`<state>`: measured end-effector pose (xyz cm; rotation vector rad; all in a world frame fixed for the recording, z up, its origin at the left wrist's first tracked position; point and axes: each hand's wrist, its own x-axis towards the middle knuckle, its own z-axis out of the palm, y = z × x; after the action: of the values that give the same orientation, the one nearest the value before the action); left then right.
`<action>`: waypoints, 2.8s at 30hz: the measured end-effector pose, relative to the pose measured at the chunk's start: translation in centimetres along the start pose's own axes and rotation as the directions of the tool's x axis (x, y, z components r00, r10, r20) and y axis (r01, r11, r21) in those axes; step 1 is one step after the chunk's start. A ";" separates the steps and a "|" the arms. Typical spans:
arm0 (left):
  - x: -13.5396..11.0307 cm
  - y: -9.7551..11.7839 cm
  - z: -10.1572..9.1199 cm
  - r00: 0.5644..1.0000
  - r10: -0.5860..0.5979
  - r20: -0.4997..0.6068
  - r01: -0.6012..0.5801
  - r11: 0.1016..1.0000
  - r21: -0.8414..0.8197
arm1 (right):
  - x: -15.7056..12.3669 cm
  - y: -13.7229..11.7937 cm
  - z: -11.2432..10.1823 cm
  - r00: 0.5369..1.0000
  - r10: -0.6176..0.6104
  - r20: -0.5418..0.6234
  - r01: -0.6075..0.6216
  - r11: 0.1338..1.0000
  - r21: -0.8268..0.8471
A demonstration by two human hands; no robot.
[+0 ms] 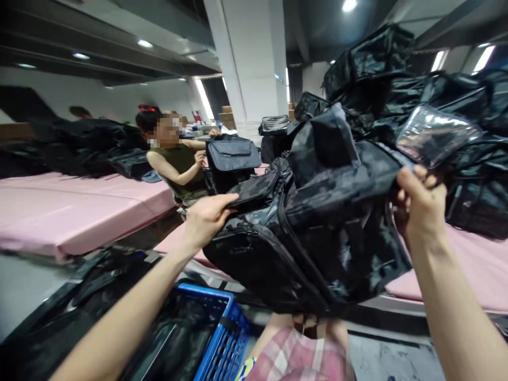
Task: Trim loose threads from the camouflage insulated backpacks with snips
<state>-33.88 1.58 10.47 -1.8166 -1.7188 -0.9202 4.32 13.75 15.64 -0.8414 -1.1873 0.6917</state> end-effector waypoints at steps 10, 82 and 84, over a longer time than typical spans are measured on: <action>2.0 2.5 5.3 0.941 0.205 0.268 -0.184 0.978 -0.102 | -16.3 8.7 -8.4 0.828 0.549 0.114 -0.553 0.833 0.004; 0.7 20.9 9.7 0.535 0.733 0.421 -0.552 0.680 -0.483 | -12.2 11.1 -10.8 0.905 0.423 -0.037 -0.425 0.902 -0.074; 1.0 20.8 9.5 0.561 0.717 0.414 -0.449 0.683 -0.575 | -12.2 11.2 -11.0 0.898 0.439 -0.029 -0.440 0.895 -0.078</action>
<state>-11.92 7.08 7.12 -2.9939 -1.0203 -0.3949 11.68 7.41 -1.71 -1.2027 -1.0271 1.0088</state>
